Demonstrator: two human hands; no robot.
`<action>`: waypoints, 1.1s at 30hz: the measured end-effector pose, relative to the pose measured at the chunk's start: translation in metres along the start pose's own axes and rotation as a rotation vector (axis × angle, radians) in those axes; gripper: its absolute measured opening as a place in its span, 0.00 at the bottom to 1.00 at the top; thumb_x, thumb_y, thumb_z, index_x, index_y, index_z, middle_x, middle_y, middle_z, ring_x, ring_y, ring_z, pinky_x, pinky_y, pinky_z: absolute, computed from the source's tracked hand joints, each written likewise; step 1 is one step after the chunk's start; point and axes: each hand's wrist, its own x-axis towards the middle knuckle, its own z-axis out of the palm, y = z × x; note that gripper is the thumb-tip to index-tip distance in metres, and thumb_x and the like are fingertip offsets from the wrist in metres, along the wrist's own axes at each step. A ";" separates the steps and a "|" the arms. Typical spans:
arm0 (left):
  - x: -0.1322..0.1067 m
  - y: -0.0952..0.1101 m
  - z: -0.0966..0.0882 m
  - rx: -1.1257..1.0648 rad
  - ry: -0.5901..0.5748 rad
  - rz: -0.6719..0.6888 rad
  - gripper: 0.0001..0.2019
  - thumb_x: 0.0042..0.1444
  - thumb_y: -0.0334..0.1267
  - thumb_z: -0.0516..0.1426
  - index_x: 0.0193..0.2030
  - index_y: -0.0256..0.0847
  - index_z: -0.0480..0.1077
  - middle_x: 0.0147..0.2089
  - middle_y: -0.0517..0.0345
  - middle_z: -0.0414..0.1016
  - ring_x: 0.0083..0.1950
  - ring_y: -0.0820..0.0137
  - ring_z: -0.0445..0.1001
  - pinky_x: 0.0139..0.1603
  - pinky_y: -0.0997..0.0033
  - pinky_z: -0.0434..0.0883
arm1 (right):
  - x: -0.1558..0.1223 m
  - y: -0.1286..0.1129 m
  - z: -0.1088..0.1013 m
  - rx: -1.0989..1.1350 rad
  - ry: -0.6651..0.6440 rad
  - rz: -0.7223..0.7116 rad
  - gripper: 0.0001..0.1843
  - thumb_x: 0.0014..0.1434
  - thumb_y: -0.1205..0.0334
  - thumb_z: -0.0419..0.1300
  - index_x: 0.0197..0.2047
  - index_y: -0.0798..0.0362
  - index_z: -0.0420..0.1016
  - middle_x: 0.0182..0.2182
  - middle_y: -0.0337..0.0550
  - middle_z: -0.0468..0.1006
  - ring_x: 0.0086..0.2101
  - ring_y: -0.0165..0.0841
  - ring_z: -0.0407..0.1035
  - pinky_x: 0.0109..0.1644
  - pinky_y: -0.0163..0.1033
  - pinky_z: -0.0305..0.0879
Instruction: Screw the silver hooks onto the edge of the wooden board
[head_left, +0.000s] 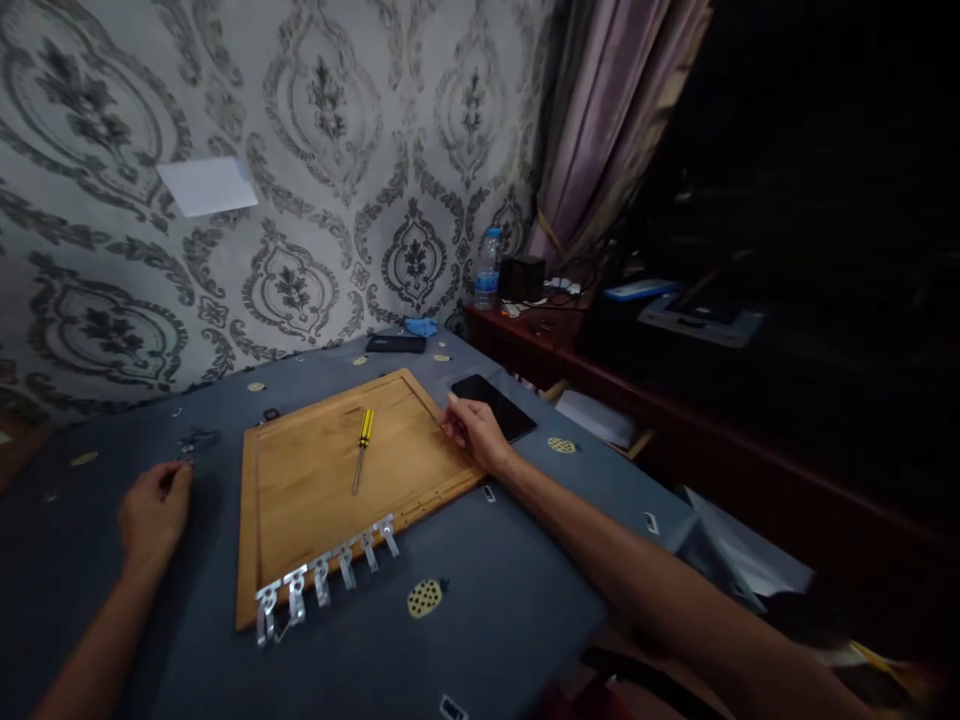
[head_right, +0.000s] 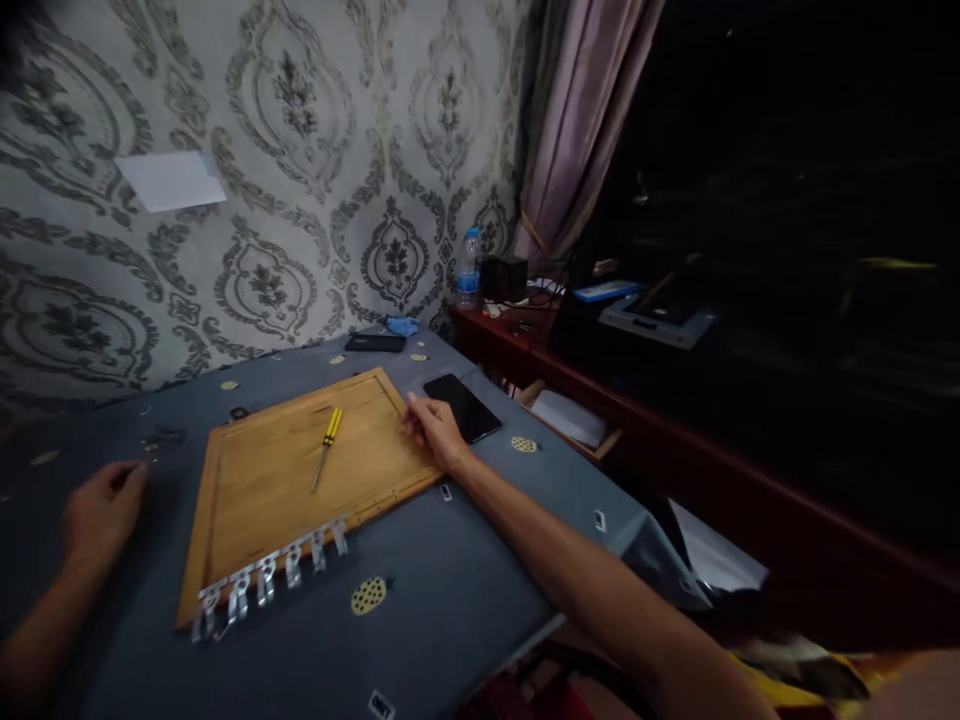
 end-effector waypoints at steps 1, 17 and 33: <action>0.004 0.002 -0.001 0.024 0.029 0.047 0.07 0.64 0.39 0.58 0.47 0.49 0.75 0.59 0.59 0.73 0.65 0.56 0.67 0.67 0.44 0.63 | -0.002 0.001 0.000 -0.041 -0.023 -0.019 0.20 0.66 0.54 0.60 0.58 0.54 0.70 0.54 0.49 0.74 0.49 0.39 0.73 0.51 0.51 0.73; 0.049 -0.030 0.025 0.183 0.141 0.174 0.17 0.66 0.43 0.58 0.58 0.39 0.68 0.58 0.48 0.72 0.53 0.62 0.75 0.52 0.54 0.75 | -0.026 -0.030 0.006 -0.585 -0.216 -0.416 0.22 0.62 0.43 0.53 0.26 0.51 0.72 0.21 0.40 0.72 0.24 0.35 0.66 0.29 0.39 0.59; 0.065 -0.060 0.027 0.214 0.192 0.145 0.18 0.65 0.43 0.58 0.58 0.39 0.68 0.58 0.48 0.72 0.53 0.62 0.75 0.52 0.54 0.75 | -0.027 -0.033 0.006 -0.727 -0.211 -0.433 0.35 0.57 0.27 0.45 0.24 0.48 0.74 0.20 0.44 0.77 0.23 0.40 0.72 0.26 0.41 0.65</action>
